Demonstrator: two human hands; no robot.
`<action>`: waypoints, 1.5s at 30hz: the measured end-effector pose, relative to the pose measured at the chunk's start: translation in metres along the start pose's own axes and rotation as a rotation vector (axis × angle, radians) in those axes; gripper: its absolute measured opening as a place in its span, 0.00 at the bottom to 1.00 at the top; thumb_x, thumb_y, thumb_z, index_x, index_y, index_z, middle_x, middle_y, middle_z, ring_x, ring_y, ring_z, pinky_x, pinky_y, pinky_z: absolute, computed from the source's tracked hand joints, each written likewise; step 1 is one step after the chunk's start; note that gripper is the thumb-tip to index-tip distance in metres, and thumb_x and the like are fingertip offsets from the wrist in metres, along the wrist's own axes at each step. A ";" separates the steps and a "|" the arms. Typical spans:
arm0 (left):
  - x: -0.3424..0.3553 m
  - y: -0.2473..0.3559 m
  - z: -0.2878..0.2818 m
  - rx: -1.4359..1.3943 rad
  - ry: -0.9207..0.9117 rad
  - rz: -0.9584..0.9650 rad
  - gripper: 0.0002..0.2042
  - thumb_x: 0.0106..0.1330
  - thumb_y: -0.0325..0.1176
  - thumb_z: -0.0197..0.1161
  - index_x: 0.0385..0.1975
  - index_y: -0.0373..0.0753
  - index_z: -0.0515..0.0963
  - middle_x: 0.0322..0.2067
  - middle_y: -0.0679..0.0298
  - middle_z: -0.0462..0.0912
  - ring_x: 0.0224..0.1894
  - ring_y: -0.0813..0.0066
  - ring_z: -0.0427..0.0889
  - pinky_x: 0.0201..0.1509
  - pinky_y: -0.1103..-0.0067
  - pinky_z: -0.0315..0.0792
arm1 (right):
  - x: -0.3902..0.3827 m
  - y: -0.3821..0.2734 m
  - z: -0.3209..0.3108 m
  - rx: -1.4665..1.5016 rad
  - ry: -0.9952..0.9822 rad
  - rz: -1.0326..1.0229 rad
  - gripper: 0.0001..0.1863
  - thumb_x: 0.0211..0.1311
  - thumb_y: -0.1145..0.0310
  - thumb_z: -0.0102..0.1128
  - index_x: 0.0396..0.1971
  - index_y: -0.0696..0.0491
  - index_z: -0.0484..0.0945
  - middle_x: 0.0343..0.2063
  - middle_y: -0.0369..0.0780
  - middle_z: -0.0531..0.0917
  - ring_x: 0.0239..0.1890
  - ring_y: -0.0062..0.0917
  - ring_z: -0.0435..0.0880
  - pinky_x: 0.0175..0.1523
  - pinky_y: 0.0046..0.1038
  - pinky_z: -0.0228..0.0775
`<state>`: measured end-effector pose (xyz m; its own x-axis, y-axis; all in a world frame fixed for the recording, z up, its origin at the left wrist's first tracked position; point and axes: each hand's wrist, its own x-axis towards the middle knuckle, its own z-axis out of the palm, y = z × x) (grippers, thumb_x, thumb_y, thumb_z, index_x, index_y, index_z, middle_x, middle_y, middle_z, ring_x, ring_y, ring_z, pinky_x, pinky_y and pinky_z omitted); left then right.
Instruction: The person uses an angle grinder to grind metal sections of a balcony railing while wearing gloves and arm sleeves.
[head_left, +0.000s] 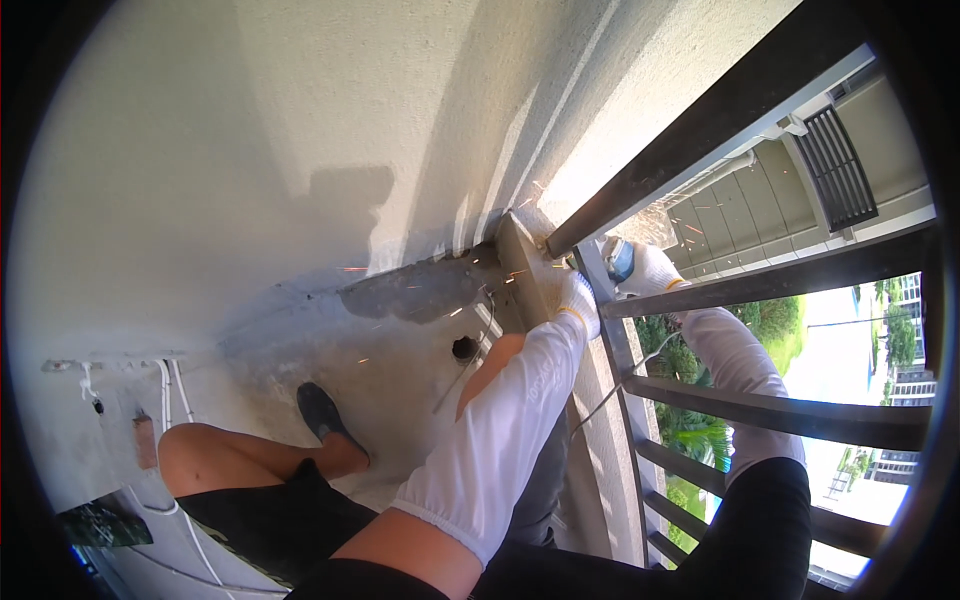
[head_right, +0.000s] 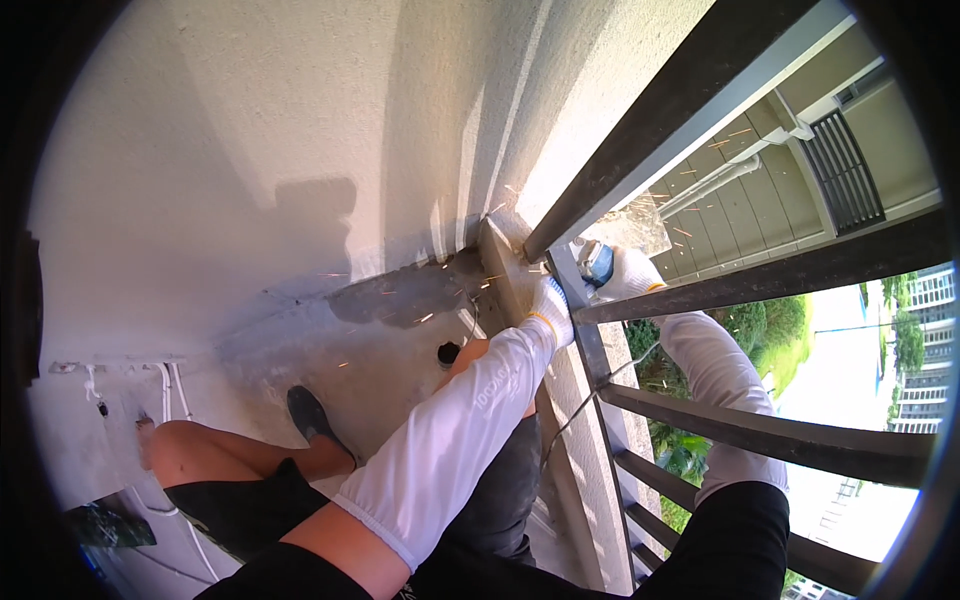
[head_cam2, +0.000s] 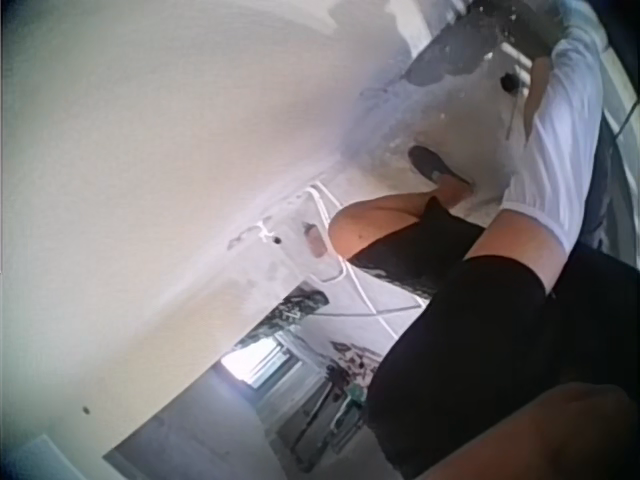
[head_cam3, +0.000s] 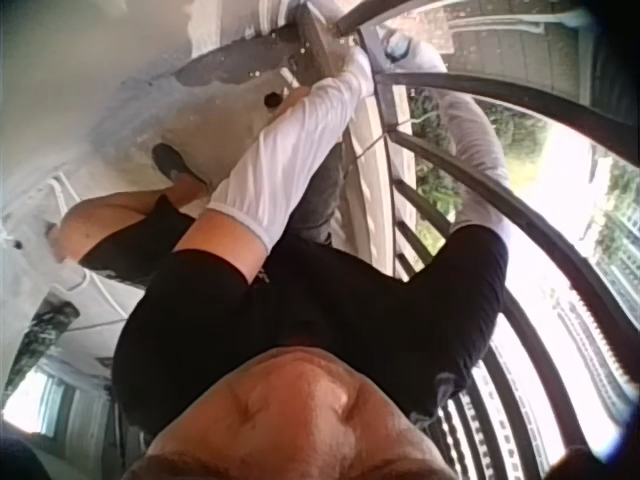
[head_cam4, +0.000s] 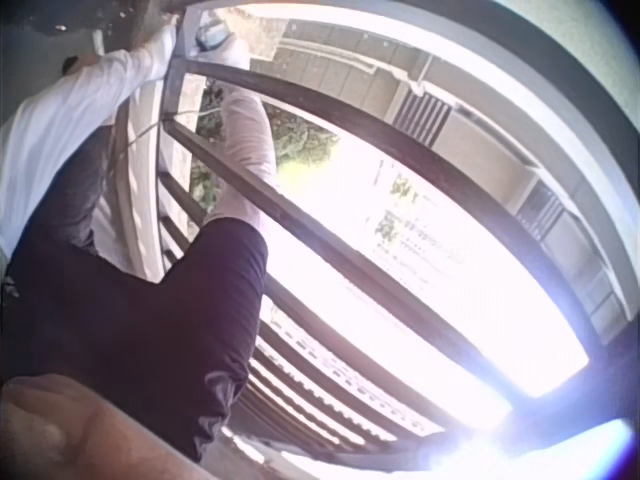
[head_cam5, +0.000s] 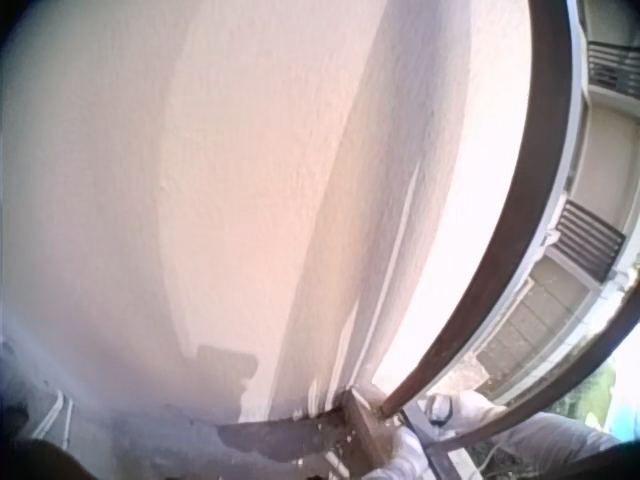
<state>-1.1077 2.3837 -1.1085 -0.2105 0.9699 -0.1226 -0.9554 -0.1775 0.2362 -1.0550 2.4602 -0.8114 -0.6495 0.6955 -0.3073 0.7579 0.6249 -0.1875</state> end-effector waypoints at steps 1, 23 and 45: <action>0.011 0.008 -0.027 0.042 -0.011 0.058 0.22 0.81 0.45 0.49 0.66 0.54 0.84 0.69 0.65 0.85 0.71 0.67 0.83 0.69 0.64 0.74 | 0.008 -0.013 -0.001 0.017 0.010 -0.047 0.30 0.41 0.58 0.83 0.47 0.58 0.87 0.39 0.55 0.92 0.45 0.52 0.93 0.54 0.44 0.85; -0.037 0.046 0.121 -0.349 0.166 -0.247 0.25 0.84 0.53 0.43 0.60 0.50 0.85 0.55 0.67 0.91 0.59 0.65 0.86 0.68 0.60 0.76 | 0.003 0.019 -0.013 0.133 0.051 -0.095 0.32 0.40 0.58 0.85 0.48 0.56 0.87 0.41 0.54 0.92 0.48 0.50 0.93 0.56 0.42 0.84; -0.051 0.045 0.153 -0.265 0.293 -0.220 0.25 0.87 0.45 0.39 0.67 0.41 0.79 0.68 0.60 0.83 0.69 0.62 0.81 0.78 0.61 0.72 | 0.001 0.025 -0.024 0.029 -0.022 -0.042 0.28 0.37 0.63 0.83 0.44 0.55 0.89 0.40 0.52 0.93 0.47 0.48 0.93 0.56 0.40 0.85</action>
<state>-1.1081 2.3518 -0.9439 -0.0102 0.9079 -0.4191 -0.9960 -0.0465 -0.0765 -1.0379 2.4849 -0.7938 -0.6792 0.6608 -0.3194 0.7319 0.6422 -0.2278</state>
